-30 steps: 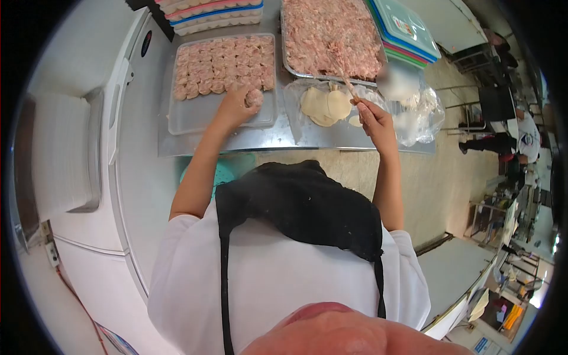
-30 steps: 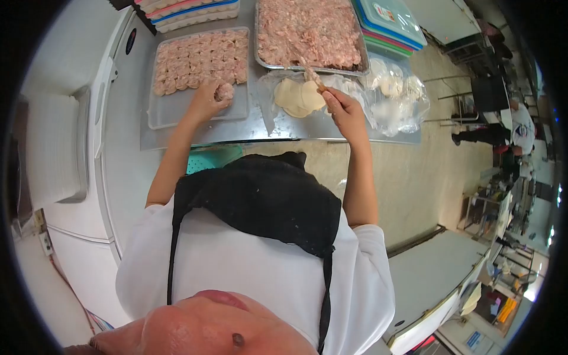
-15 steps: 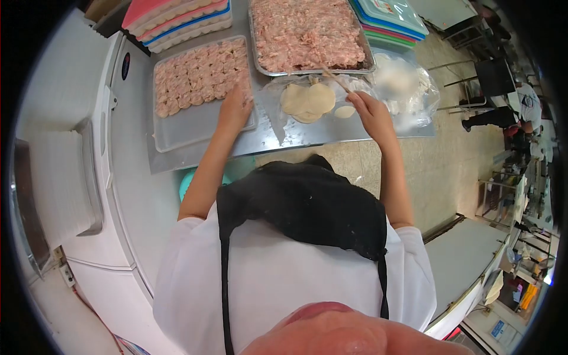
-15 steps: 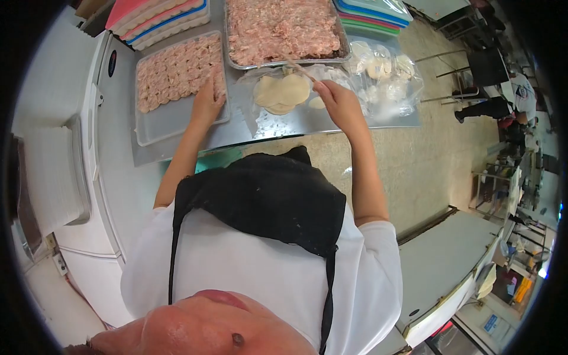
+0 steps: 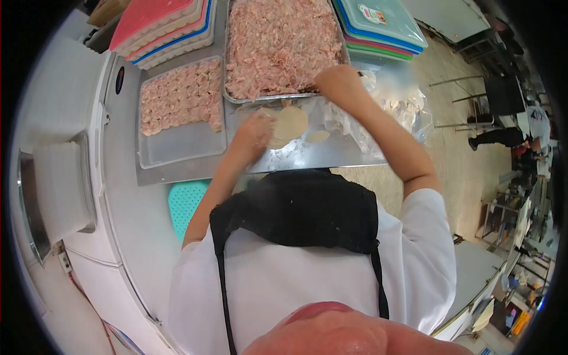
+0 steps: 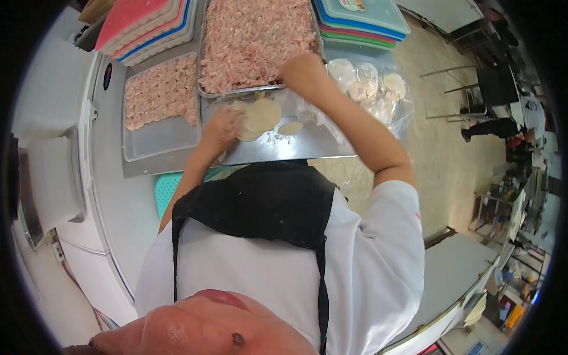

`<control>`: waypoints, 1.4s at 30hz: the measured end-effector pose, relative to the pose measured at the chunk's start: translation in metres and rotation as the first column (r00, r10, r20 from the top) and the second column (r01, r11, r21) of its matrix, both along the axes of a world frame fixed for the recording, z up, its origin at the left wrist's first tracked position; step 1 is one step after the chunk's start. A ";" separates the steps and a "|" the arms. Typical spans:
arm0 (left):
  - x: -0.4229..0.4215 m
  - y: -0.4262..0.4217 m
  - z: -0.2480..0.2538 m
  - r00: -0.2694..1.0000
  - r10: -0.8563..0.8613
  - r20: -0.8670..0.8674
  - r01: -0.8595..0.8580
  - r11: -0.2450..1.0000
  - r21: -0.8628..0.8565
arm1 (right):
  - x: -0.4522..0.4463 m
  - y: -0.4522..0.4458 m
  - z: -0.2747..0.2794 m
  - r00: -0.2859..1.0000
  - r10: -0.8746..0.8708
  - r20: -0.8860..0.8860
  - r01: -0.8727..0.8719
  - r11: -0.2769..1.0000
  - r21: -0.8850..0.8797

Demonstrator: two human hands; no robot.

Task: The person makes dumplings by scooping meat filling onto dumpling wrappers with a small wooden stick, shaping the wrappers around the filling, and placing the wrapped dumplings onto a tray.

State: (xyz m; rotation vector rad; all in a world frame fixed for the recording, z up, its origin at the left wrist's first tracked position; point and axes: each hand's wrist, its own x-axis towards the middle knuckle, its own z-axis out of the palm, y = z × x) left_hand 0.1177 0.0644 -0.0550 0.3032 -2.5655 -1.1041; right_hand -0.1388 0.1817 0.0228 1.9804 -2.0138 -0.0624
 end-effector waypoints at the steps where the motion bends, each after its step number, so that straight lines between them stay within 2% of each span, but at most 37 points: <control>1: -0.015 0.009 -0.007 1.000 -0.026 -0.002 0.026 1.000 -0.017 | 0.014 -0.004 0.006 1.000 0.009 -0.029 -0.008 0.999 0.036; 3: -0.036 0.027 -0.019 0.996 -0.086 0.011 0.086 0.995 -0.045 | 0.033 -0.002 0.009 0.999 0.031 -0.035 -0.029 0.997 0.070; 4: -0.044 0.033 -0.024 0.998 -0.064 -0.011 0.060 0.975 -0.215 | 0.036 0.000 0.008 0.999 0.046 -0.020 -0.045 0.997 0.062; 7: -0.055 0.036 -0.027 0.996 -0.025 0.089 0.047 0.967 -0.249 | 0.011 0.009 0.006 0.995 0.086 0.040 -0.089 0.994 0.065; 10: -0.054 0.035 -0.020 0.987 0.013 0.159 0.001 0.996 -0.088 | -0.024 0.018 0.033 0.988 0.113 0.103 -0.117 0.992 0.040; 12: -0.052 0.029 -0.018 0.995 0.025 0.099 -0.028 0.999 0.028 | -0.033 0.020 0.049 0.991 0.111 0.077 -0.115 0.991 0.061; 16: -0.049 0.028 0.002 0.980 0.158 0.117 -0.180 0.961 0.208 | -0.018 -0.003 0.012 0.978 0.174 0.115 -0.172 0.985 -0.022; 18: -0.049 0.022 0.004 0.972 0.212 0.098 -0.229 0.946 0.231 | -0.004 -0.003 -0.004 0.970 0.168 0.173 -0.162 0.986 -0.050; 21: -0.051 0.014 0.008 0.941 0.303 0.153 -0.336 0.896 0.290 | -0.005 0.004 -0.036 0.928 0.043 0.369 -0.023 0.998 -0.059; 22: -0.053 0.011 0.009 0.925 0.330 0.186 -0.374 0.872 0.314 | -0.006 0.006 -0.038 0.929 0.006 0.369 0.006 0.999 -0.032; 25: -0.050 0.007 0.008 0.946 0.280 0.163 -0.315 0.911 0.267 | -0.004 0.007 -0.039 0.922 -0.058 0.382 0.058 0.998 0.011; 28: -0.047 -0.010 0.006 0.971 0.187 0.151 -0.201 0.976 0.083 | -0.007 0.006 -0.037 0.884 -0.052 0.465 0.061 0.998 -0.003; 31: -0.046 -0.016 0.022 0.961 0.126 0.246 -0.179 0.962 0.206 | -0.003 0.004 -0.035 0.788 -0.068 0.612 0.100 0.995 -0.019; 34: -0.041 -0.021 0.041 0.968 0.117 0.220 -0.167 0.959 0.227 | 0.005 0.002 -0.022 0.702 -0.087 0.706 0.215 0.972 -0.095; 37: -0.045 -0.041 0.019 0.981 0.193 0.008 -0.193 0.979 0.059 | 0.005 0.002 -0.002 0.636 -0.133 0.760 0.363 0.921 -0.142; 38: -0.048 -0.046 0.015 0.968 0.250 -0.009 -0.234 0.918 0.321 | 0.005 0.001 0.005 0.609 -0.119 0.784 0.393 0.904 -0.168; 39: -0.054 -0.048 0.018 0.951 0.309 -0.009 -0.251 0.790 0.560 | 0.006 0.000 0.009 0.581 -0.103 0.807 0.424 0.885 -0.193; 40: -0.060 -0.050 0.023 0.932 0.363 0.008 -0.242 0.606 0.758 | 0.008 -0.002 0.010 0.551 -0.098 0.829 0.442 0.876 -0.190; 42: -0.077 -0.053 0.041 0.902 0.409 -0.136 0.032 0.253 0.967 | 0.010 -0.008 0.011 0.487 -0.083 0.870 0.482 0.856 -0.188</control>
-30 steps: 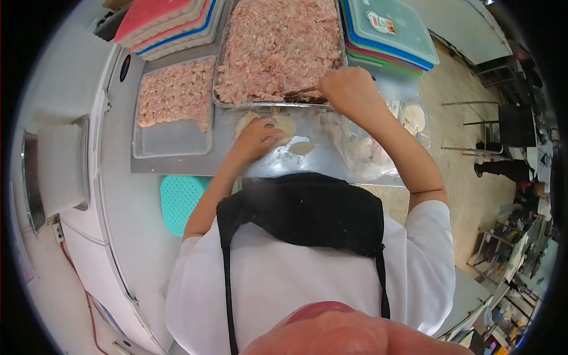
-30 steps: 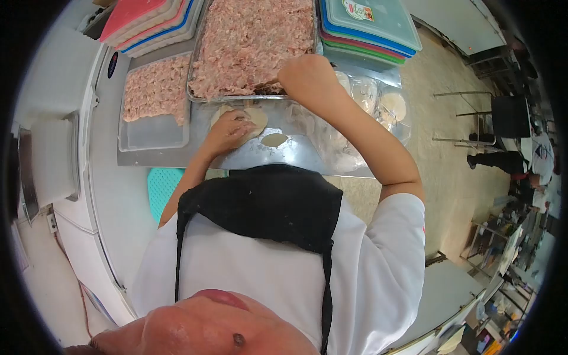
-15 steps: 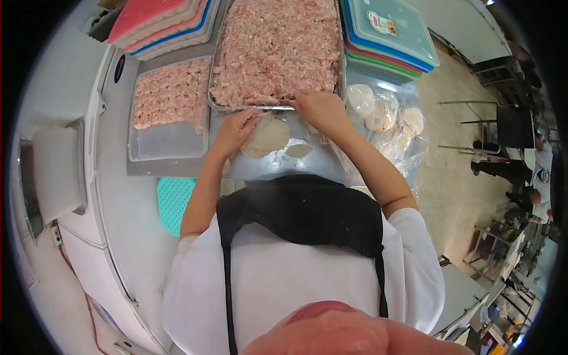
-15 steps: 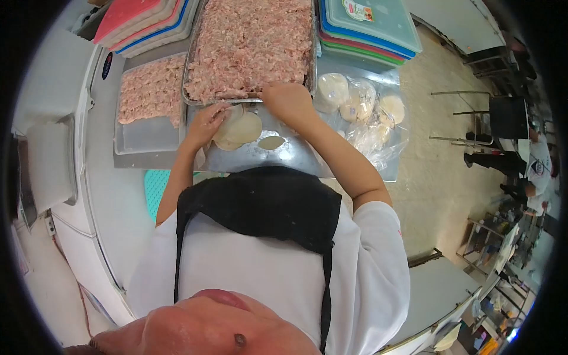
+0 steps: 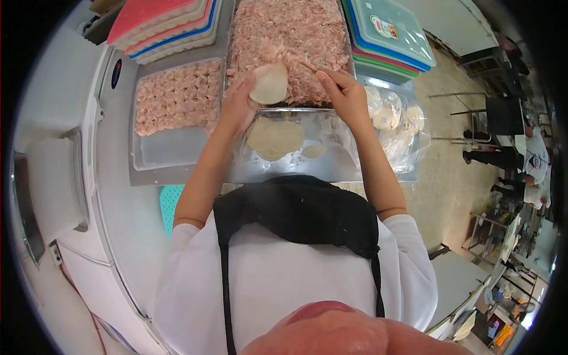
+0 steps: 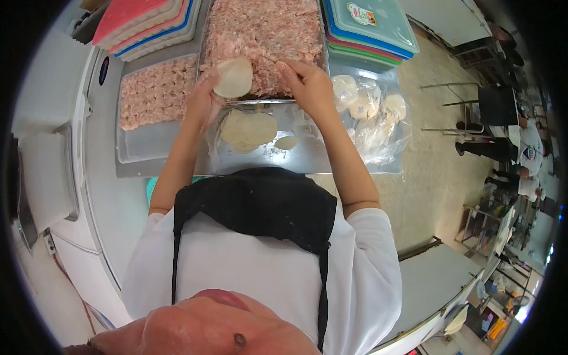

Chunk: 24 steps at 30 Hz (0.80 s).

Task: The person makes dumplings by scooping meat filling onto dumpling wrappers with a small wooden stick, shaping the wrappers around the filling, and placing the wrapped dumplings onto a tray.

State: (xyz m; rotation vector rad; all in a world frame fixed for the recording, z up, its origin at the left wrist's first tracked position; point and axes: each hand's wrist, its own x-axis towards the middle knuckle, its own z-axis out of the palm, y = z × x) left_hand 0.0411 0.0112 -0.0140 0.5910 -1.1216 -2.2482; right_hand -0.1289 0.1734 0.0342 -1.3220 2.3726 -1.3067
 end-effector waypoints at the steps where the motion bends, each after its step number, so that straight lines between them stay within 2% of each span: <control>1: -0.007 -0.001 0.012 0.987 0.024 -0.156 0.008 0.980 0.197 | 0.001 -0.004 0.000 1.000 0.016 0.016 -0.015 0.998 -0.063; 3: -0.016 -0.002 0.037 0.938 0.016 -0.346 0.111 0.932 0.344 | 0.006 -0.013 -0.003 0.998 0.050 0.043 -0.041 0.981 -0.189; 4: -0.019 -0.004 0.046 0.900 0.024 -0.436 0.173 0.897 0.407 | 0.007 -0.018 -0.005 0.999 0.050 -0.008 -0.050 0.984 -0.171; 6: -0.022 -0.008 0.054 0.834 -0.001 -0.552 0.281 0.862 0.423 | 0.012 -0.022 -0.011 0.993 0.047 -0.104 -0.061 0.990 -0.130; 7: -0.024 -0.011 0.056 0.795 -0.009 -0.607 0.335 0.841 0.425 | 0.012 -0.021 -0.016 0.994 0.040 -0.097 -0.053 0.990 -0.134; 10: -0.033 -0.021 0.041 0.965 0.124 -0.229 -0.042 0.942 0.334 | 0.008 -0.015 -0.021 0.998 0.015 -0.053 -0.020 0.995 -0.100; 11: -0.029 -0.026 0.025 0.983 0.110 -0.144 -0.098 0.991 0.088 | 0.004 -0.010 -0.016 1.000 -0.007 -0.023 0.006 0.998 -0.059; 12: -0.018 -0.037 0.002 0.991 0.118 -0.058 -0.126 0.978 -0.167 | -0.001 -0.005 -0.012 1.000 -0.031 0.006 0.031 0.999 -0.017; 14: 0.004 -0.048 -0.006 0.997 0.059 0.048 -0.043 0.954 -0.297 | -0.015 0.002 -0.003 0.973 -0.028 -0.230 0.072 0.981 0.183; 16: 0.039 -0.038 0.008 0.990 -0.123 0.065 0.126 0.991 -0.048 | -0.029 0.000 -0.010 0.894 -0.009 -0.448 0.166 0.935 0.313; 17: 0.052 -0.034 0.010 0.949 -0.268 0.164 0.303 0.919 -0.251 | -0.033 -0.001 -0.019 0.880 0.051 -0.472 0.128 0.932 0.339; 18: 0.062 -0.032 0.011 0.881 -0.378 0.286 0.470 0.776 -0.421 | -0.033 -0.004 -0.026 0.862 0.110 -0.494 0.091 0.927 0.365; 19: 0.066 -0.030 0.011 0.791 -0.442 0.423 0.612 0.574 -0.544 | -0.033 -0.006 -0.030 0.840 0.173 -0.515 0.052 0.918 0.392; 22: 0.067 -0.020 -0.001 0.745 -0.272 0.610 0.661 0.427 -0.617 | -0.020 -0.008 -0.035 0.801 0.303 -0.517 -0.073 0.905 0.418; 24: 0.066 -0.017 -0.004 0.736 -0.194 0.648 0.658 0.432 -0.617 | -0.018 -0.006 -0.024 0.790 0.395 -0.469 -0.140 0.861 0.489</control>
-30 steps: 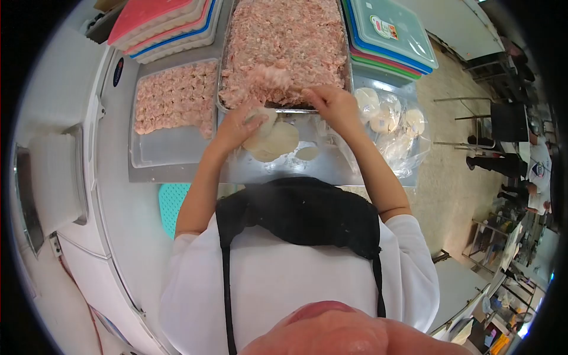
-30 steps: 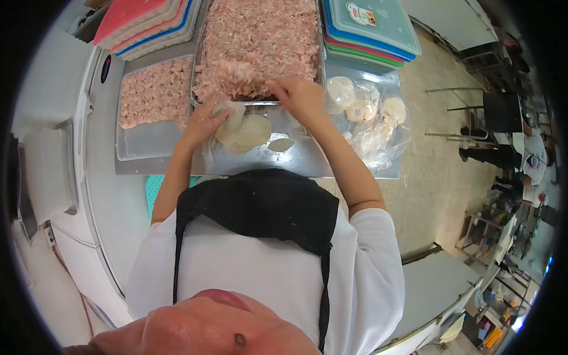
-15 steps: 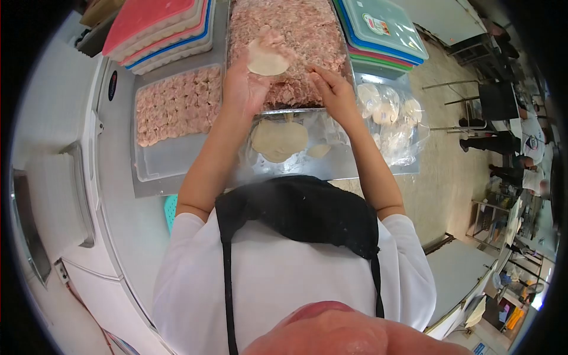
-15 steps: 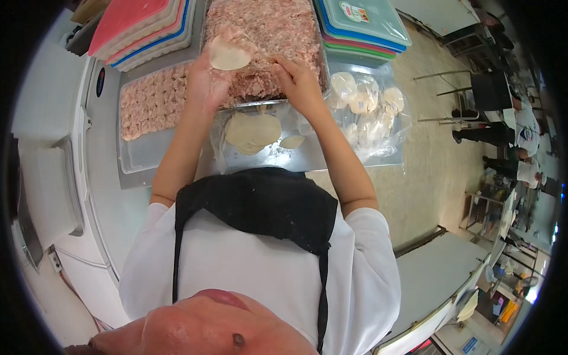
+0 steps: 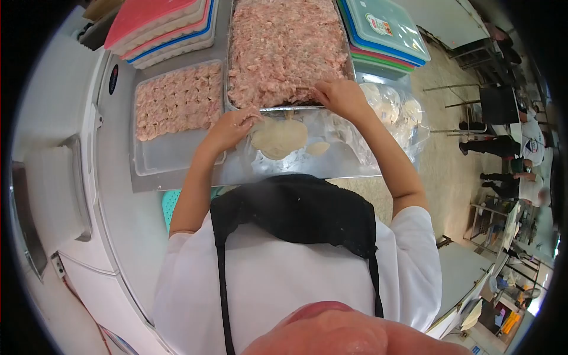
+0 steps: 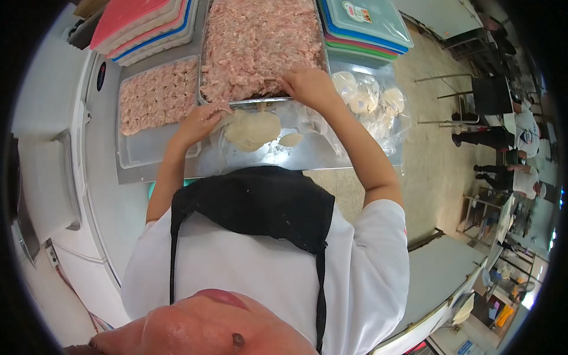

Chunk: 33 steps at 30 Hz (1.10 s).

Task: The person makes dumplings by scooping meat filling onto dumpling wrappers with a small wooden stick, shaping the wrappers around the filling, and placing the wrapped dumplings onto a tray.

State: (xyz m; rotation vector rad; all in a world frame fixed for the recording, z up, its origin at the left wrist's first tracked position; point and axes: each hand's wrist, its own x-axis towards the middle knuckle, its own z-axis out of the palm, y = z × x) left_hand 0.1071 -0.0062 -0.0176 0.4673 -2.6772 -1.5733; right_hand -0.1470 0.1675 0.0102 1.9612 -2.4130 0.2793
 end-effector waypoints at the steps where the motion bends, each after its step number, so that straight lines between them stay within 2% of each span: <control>1: -0.001 0.001 -0.001 1.000 0.027 0.016 -0.027 0.999 -0.026 | 0.000 0.002 0.004 1.000 0.029 0.011 -0.030 0.999 0.042; 4: -0.002 0.005 -0.010 0.997 0.032 -0.072 -0.031 0.999 0.017 | 0.007 0.005 0.005 0.991 0.125 0.047 -0.132 0.975 0.179; 7: -0.010 0.009 -0.011 0.977 0.076 -0.198 -0.081 0.997 -0.018 | 0.008 0.008 -0.003 0.989 0.056 0.139 -0.080 0.982 0.174; 10: -0.019 0.012 -0.008 0.957 0.199 -0.213 -0.156 0.967 0.203 | 0.001 0.013 -0.008 0.877 -0.049 0.478 -0.003 0.994 0.107; 11: -0.025 0.011 -0.009 0.927 0.322 -0.191 -0.238 0.901 0.364 | -0.002 0.014 -0.008 0.833 -0.060 0.549 0.043 0.998 0.044; 13: -0.037 0.011 -0.011 0.837 0.541 -0.082 -0.369 0.669 0.646 | -0.002 0.017 -0.002 0.727 -0.061 0.684 0.145 0.987 -0.065; 16: -0.069 0.017 0.012 0.684 0.724 -0.087 -0.137 0.245 0.960 | -0.002 0.012 0.012 0.687 -0.056 0.724 0.210 0.970 -0.124; 19: -0.100 0.036 0.052 0.581 0.812 0.062 -0.063 -0.031 0.998 | -0.001 0.002 0.003 0.731 0.202 0.652 0.054 0.935 -0.351; 22: -0.117 0.036 0.058 0.604 0.796 -0.028 0.154 -0.082 0.985 | 0.000 0.003 -0.005 0.925 0.114 0.363 -0.016 0.965 -0.262; 25: -0.127 0.037 0.037 0.567 0.824 0.000 0.146 -0.100 0.984 | -0.013 0.016 0.011 0.962 0.074 0.262 -0.049 0.994 -0.101; 28: -0.131 0.030 0.011 0.481 0.874 -0.071 0.201 -0.031 0.979 | -0.030 0.039 0.045 0.987 0.094 0.132 -0.086 0.994 -0.062; 31: -0.130 0.034 0.023 0.405 0.913 -0.045 0.103 0.003 0.995 | -0.022 0.050 0.083 0.995 -0.074 0.070 0.075 0.997 -0.026; 33: -0.132 0.040 0.031 0.448 0.890 -0.090 0.069 0.065 0.995 | -0.027 0.040 0.046 0.996 0.020 0.084 -0.006 0.987 -0.162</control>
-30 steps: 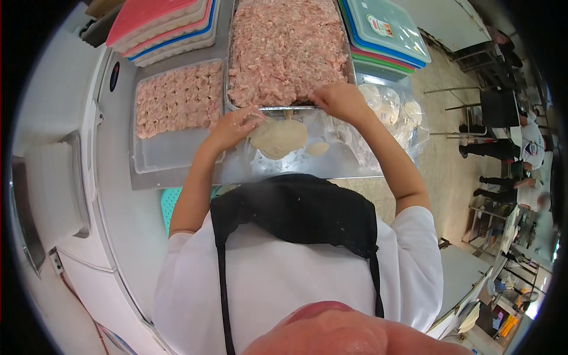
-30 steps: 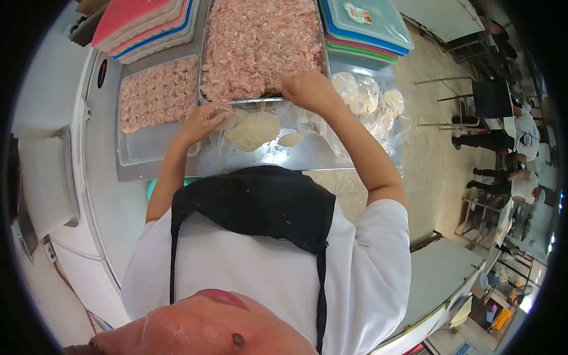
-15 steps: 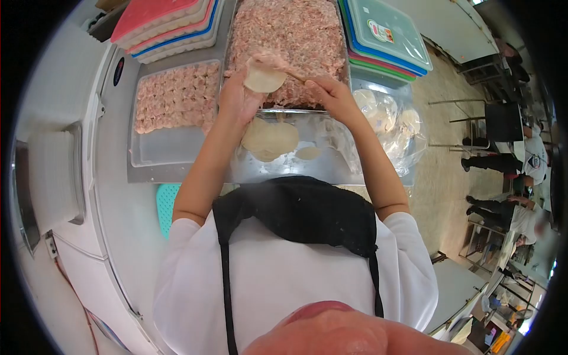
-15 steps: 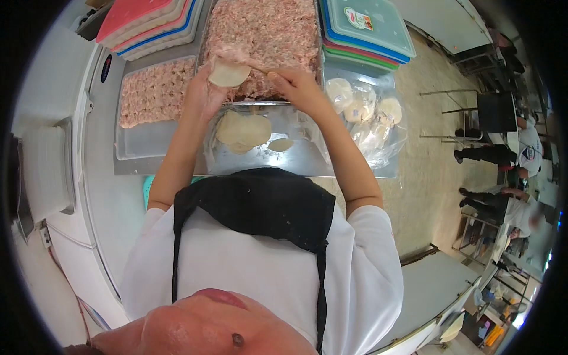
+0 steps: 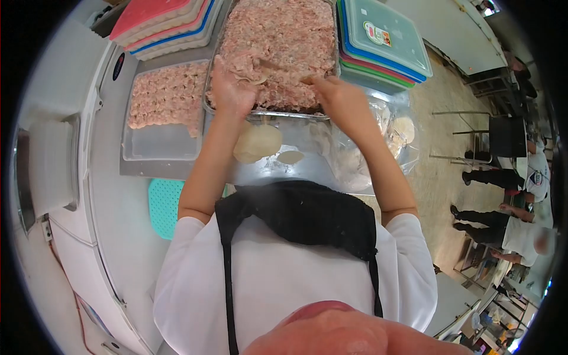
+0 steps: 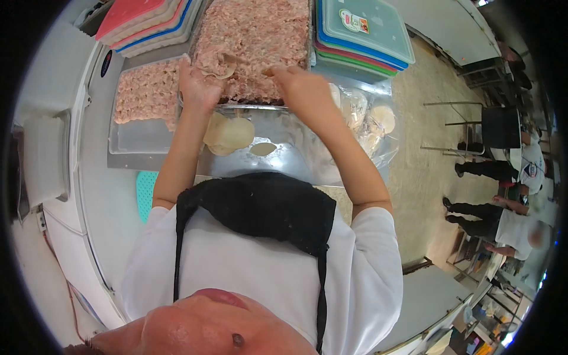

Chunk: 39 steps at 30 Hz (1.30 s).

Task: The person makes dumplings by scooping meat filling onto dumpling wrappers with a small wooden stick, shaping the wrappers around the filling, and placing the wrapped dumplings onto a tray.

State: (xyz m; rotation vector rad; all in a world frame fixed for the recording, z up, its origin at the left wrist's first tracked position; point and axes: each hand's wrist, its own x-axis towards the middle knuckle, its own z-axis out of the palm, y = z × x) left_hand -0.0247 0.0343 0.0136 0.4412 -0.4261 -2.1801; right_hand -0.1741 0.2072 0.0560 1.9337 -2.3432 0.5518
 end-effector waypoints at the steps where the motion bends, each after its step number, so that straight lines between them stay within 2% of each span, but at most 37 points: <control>1: -0.001 0.003 0.002 1.000 -0.023 0.019 0.024 0.999 -0.033 | -0.003 -0.005 -0.021 0.999 0.040 0.005 -0.040 0.997 -0.069; 4: -0.008 0.010 -0.011 0.992 0.060 0.114 -0.062 0.998 0.015 | -0.012 -0.015 -0.052 0.999 0.014 0.044 -0.008 0.991 -0.130; 7: -0.005 0.014 -0.024 0.991 0.096 0.095 -0.105 0.990 0.094 | -0.036 -0.019 -0.067 0.996 -0.092 0.021 0.089 0.991 0.100; 10: 0.005 0.012 -0.025 0.999 0.051 0.020 -0.051 0.998 0.022 | -0.040 -0.005 -0.043 0.998 -0.043 0.051 0.038 0.996 0.085; 13: 0.005 -0.002 -0.033 0.991 -0.121 -0.060 0.128 0.983 0.129 | -0.019 0.001 -0.028 0.956 0.185 0.227 -0.130 0.963 -0.236; 14: 0.002 -0.001 -0.036 0.998 -0.058 0.009 0.056 0.990 0.131 | -0.019 -0.001 -0.033 0.957 0.187 0.222 -0.153 0.975 -0.161; 16: -0.009 0.025 0.017 0.987 0.063 0.148 -0.081 0.989 0.121 | -0.018 -0.003 -0.050 0.958 0.187 0.215 -0.191 0.982 -0.005; 19: -0.008 0.026 0.025 0.968 0.118 0.220 -0.156 0.974 0.163 | -0.017 0.003 0.023 0.995 0.082 -0.058 -0.067 0.971 0.230; 22: -0.003 0.010 0.009 0.986 0.056 0.154 -0.073 0.991 0.108 | 0.001 -0.003 0.013 0.981 0.175 -0.087 -0.175 0.985 0.008; 25: -0.002 -0.001 0.002 0.955 0.146 0.258 -0.178 0.979 0.104 | -0.009 -0.014 0.000 0.974 0.225 0.020 -0.224 0.974 -0.035; 27: 0.017 -0.001 0.006 0.999 -0.040 -0.034 0.044 0.991 0.125 | -0.025 -0.020 -0.002 0.935 0.280 0.218 -0.237 0.950 -0.204; 28: 0.024 0.000 0.009 0.974 -0.140 -0.179 0.161 0.981 0.111 | -0.034 -0.021 -0.003 0.899 0.308 0.312 -0.221 0.932 -0.286; 29: 0.023 0.000 0.014 0.982 -0.174 -0.078 0.175 0.984 0.011 | -0.042 -0.021 -0.011 0.880 0.258 0.398 -0.154 0.949 -0.276; 31: 0.020 0.000 0.021 0.969 -0.208 0.131 0.229 0.957 -0.179 | -0.042 -0.017 0.000 0.801 0.110 0.588 -0.104 0.994 -0.045; 32: 0.020 -0.002 0.020 0.948 -0.157 0.276 0.248 0.909 -0.335 | -0.041 -0.015 0.008 0.750 0.021 0.661 -0.093 0.993 0.074; 34: 0.021 -0.005 0.019 0.857 0.021 0.514 0.339 0.730 -0.594 | -0.042 -0.013 0.021 0.691 0.018 0.723 -0.178 0.973 0.145; 35: 0.019 -0.004 0.020 0.812 0.184 0.553 0.348 0.608 -0.713 | -0.042 -0.011 0.027 0.660 0.014 0.751 -0.221 0.959 0.177; 37: 0.014 -0.002 0.032 0.693 0.507 0.513 0.411 0.307 -0.858 | -0.042 -0.007 0.042 0.718 0.075 0.691 -0.267 0.948 0.175; 39: 0.015 -0.008 0.040 0.738 0.369 0.565 0.537 0.186 -0.823 | -0.040 -0.003 0.046 0.768 0.143 0.624 -0.283 0.950 0.131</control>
